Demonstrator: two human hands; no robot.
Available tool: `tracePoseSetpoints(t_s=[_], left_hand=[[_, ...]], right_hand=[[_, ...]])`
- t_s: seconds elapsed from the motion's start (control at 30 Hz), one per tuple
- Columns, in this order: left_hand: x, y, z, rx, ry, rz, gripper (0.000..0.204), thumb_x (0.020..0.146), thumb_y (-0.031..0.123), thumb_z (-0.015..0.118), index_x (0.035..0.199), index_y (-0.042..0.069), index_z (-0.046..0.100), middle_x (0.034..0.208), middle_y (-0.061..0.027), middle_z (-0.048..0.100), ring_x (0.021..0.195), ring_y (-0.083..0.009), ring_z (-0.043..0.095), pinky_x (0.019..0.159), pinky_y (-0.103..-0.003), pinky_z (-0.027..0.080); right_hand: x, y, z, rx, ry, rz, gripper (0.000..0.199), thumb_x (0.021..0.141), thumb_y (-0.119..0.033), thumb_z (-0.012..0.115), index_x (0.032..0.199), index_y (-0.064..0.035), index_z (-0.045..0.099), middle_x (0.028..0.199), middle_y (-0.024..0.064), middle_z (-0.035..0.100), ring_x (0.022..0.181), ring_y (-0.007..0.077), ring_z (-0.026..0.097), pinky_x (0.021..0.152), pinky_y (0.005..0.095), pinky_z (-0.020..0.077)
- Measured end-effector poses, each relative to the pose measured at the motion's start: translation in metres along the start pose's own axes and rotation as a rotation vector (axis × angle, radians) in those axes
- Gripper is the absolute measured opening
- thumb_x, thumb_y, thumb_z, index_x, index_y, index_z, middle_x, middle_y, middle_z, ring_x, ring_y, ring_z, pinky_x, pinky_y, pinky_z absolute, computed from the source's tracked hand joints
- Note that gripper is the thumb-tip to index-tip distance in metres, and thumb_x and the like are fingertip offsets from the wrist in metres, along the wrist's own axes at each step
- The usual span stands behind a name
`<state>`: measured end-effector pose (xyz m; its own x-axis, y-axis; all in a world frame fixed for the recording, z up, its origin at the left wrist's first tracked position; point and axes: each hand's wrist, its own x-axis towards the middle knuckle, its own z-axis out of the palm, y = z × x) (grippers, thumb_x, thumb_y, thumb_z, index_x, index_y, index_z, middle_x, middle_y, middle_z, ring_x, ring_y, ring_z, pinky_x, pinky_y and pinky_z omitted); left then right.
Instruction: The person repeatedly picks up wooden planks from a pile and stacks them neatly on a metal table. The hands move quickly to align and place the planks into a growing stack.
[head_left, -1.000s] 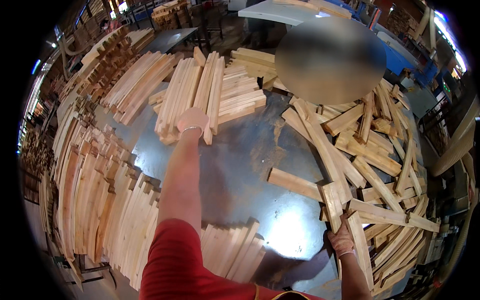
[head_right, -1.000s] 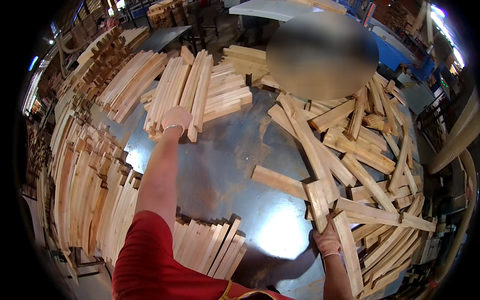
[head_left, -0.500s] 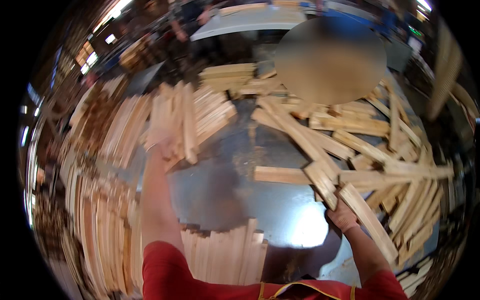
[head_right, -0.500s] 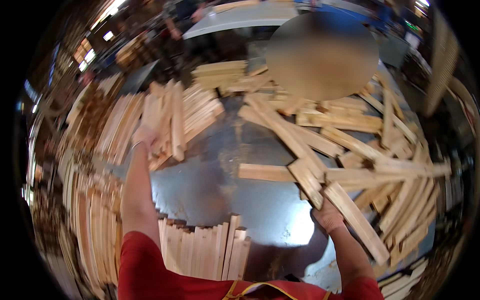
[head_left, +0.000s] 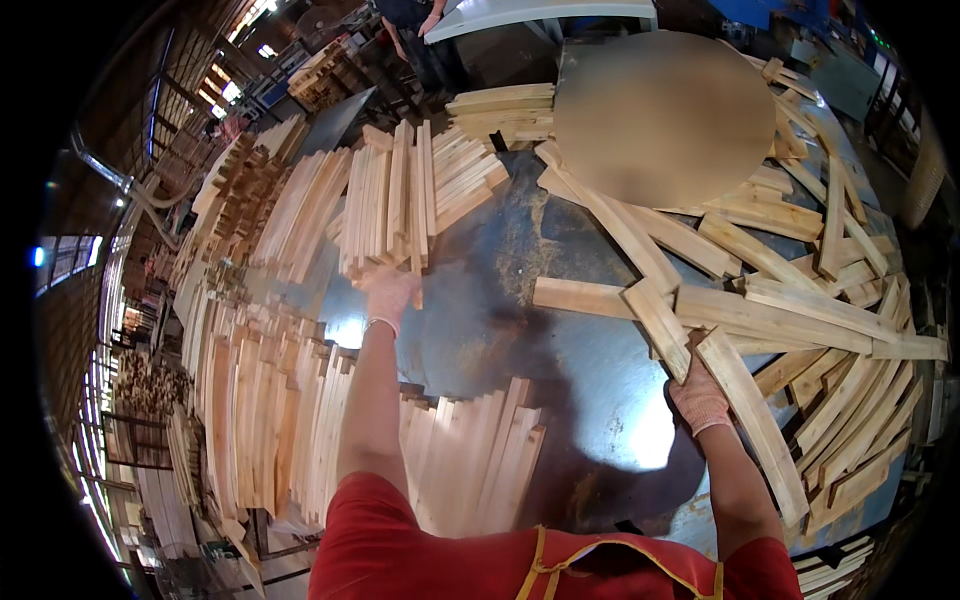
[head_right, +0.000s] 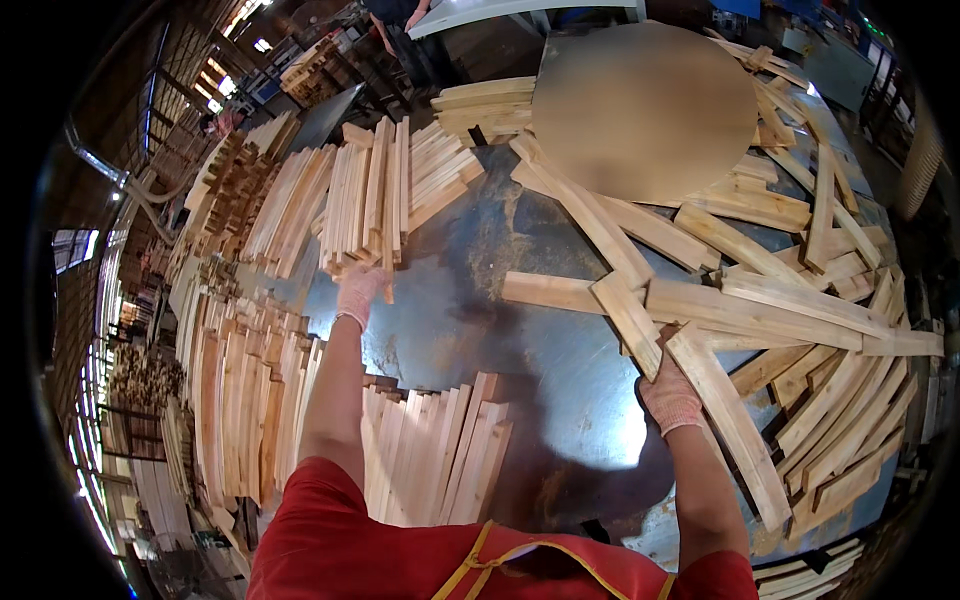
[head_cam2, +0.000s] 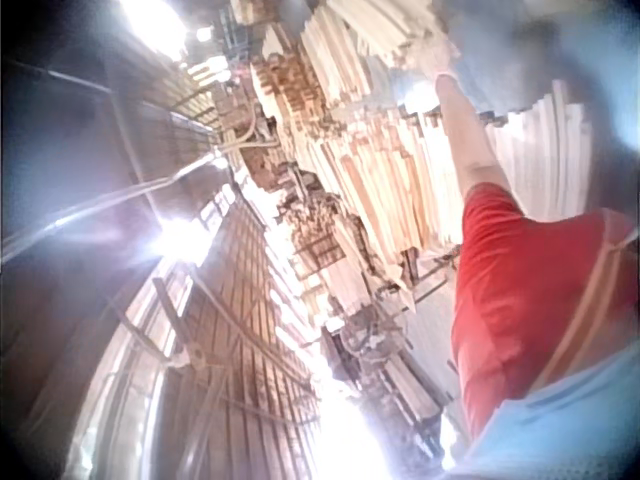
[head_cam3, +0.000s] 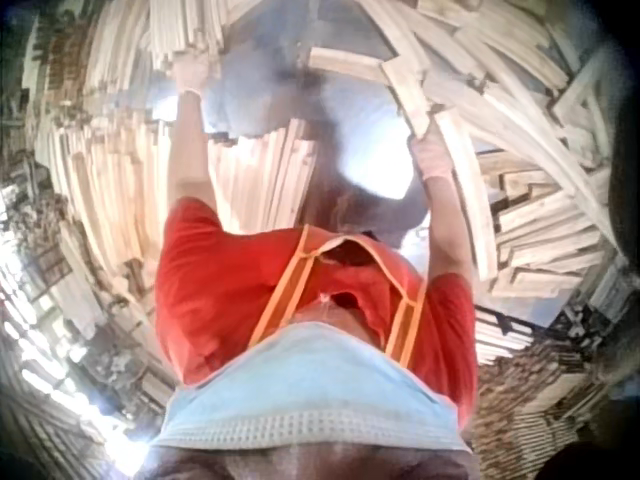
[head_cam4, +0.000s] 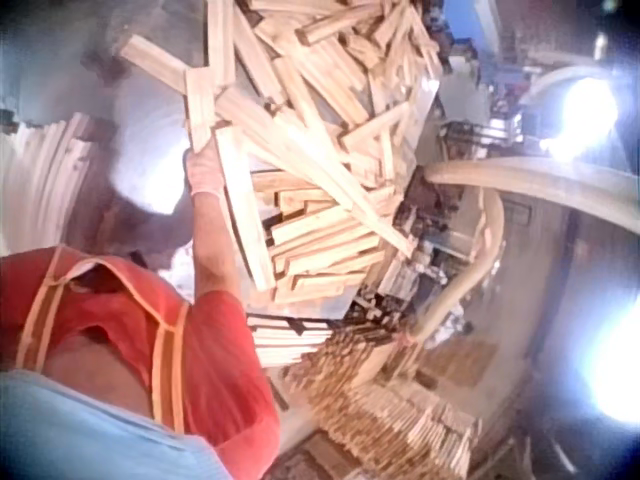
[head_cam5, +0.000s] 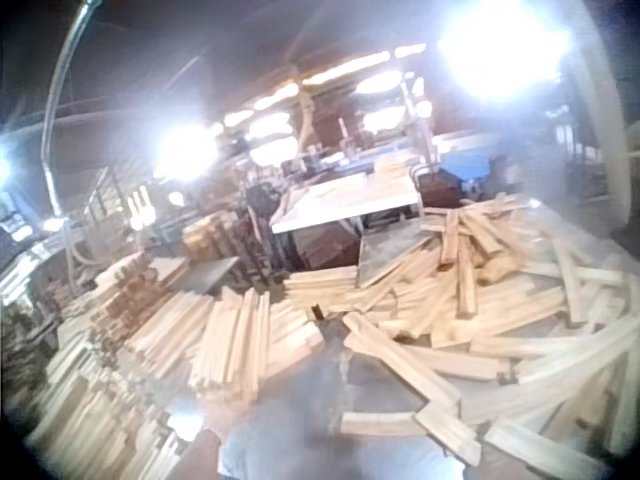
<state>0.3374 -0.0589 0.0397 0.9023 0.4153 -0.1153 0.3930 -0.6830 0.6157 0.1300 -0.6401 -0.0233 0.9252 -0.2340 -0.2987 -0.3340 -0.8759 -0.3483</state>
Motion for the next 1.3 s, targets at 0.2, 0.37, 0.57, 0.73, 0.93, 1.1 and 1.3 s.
tracePoseSetpoints(t_s=[0.2,0.37,0.57,0.73,0.93,1.1,1.3], left_hand=[[-0.030,0.002,0.058,-0.270,-0.005,-0.239,0.075,0.088,0.039,0.082,0.147,-0.002,0.060,0.132,-0.0249,0.071,0.123,-0.0364,0.070,0.105,-0.046,0.054],[-0.008,-0.031,0.072,0.153,0.028,-0.197,0.062,0.091,0.036,0.077,0.139,-0.001,0.065,0.115,-0.0273,0.078,0.110,-0.0406,0.076,0.098,-0.046,0.058],[-0.033,-0.019,0.056,-0.361,-0.003,-0.232,0.038,0.101,0.027,0.064,0.129,0.001,0.068,0.103,-0.0221,0.077,0.099,-0.0325,0.077,0.081,-0.047,0.056],[-0.082,0.083,0.057,-0.037,0.240,0.225,0.026,0.105,0.028,0.062,0.111,0.002,0.064,0.090,-0.0075,0.063,0.079,-0.0157,0.064,0.068,-0.032,0.049],[-0.061,0.286,0.067,-0.440,0.052,0.610,0.059,0.098,0.032,0.073,0.148,0.003,0.062,0.135,-0.0204,0.073,0.132,-0.0413,0.066,0.112,-0.045,0.049],[-0.184,0.239,0.133,-0.339,-0.066,0.628,0.054,0.097,0.024,0.073,0.142,-0.003,0.061,0.109,-0.0132,0.063,0.103,-0.0278,0.060,0.098,-0.039,0.052],[-0.383,0.134,0.186,-0.737,-0.750,0.065,0.076,0.096,0.023,0.084,0.161,0.004,0.051,0.142,-0.0101,0.066,0.127,-0.0235,0.066,0.109,-0.039,0.055]], right_hand=[[-0.002,0.000,-0.001,0.033,-0.017,-0.004,0.106,0.085,-0.023,0.082,0.175,-0.0167,0.026,0.175,0.0240,0.039,0.162,0.0457,0.036,0.136,0.0488,0.0282],[0.001,-0.001,0.008,0.027,-0.040,0.027,0.107,0.089,-0.024,0.080,0.178,-0.0192,0.021,0.175,0.0226,0.040,0.162,0.0452,0.037,0.136,0.0486,0.0296],[0.002,-0.002,0.007,0.068,-0.051,0.032,0.102,0.090,-0.025,0.078,0.177,-0.0159,0.025,0.173,0.0224,0.044,0.161,0.0444,0.039,0.135,0.0483,0.0301],[0.000,-0.005,0.000,-0.067,-0.080,0.109,0.104,0.088,-0.029,0.081,0.175,-0.0154,0.026,0.166,0.0330,0.046,0.156,0.0498,0.044,0.133,0.0527,0.0325],[0.003,-0.003,0.005,0.028,-0.067,0.105,0.105,0.088,-0.031,0.082,0.174,-0.0206,0.024,0.147,0.0302,0.055,0.134,0.0505,0.062,0.117,0.0557,0.0510],[0.000,0.001,-0.017,0.087,-0.100,-0.004,0.101,0.084,-0.035,0.083,0.170,-0.0150,0.034,0.140,0.0299,0.064,0.132,0.0455,0.065,0.114,0.0513,0.0540],[-0.067,-0.041,-0.053,0.526,-0.262,-0.451,0.089,0.084,-0.040,0.086,0.158,-0.0056,0.050,0.147,0.0287,0.064,0.140,0.0443,0.060,0.118,0.0493,0.0491]])
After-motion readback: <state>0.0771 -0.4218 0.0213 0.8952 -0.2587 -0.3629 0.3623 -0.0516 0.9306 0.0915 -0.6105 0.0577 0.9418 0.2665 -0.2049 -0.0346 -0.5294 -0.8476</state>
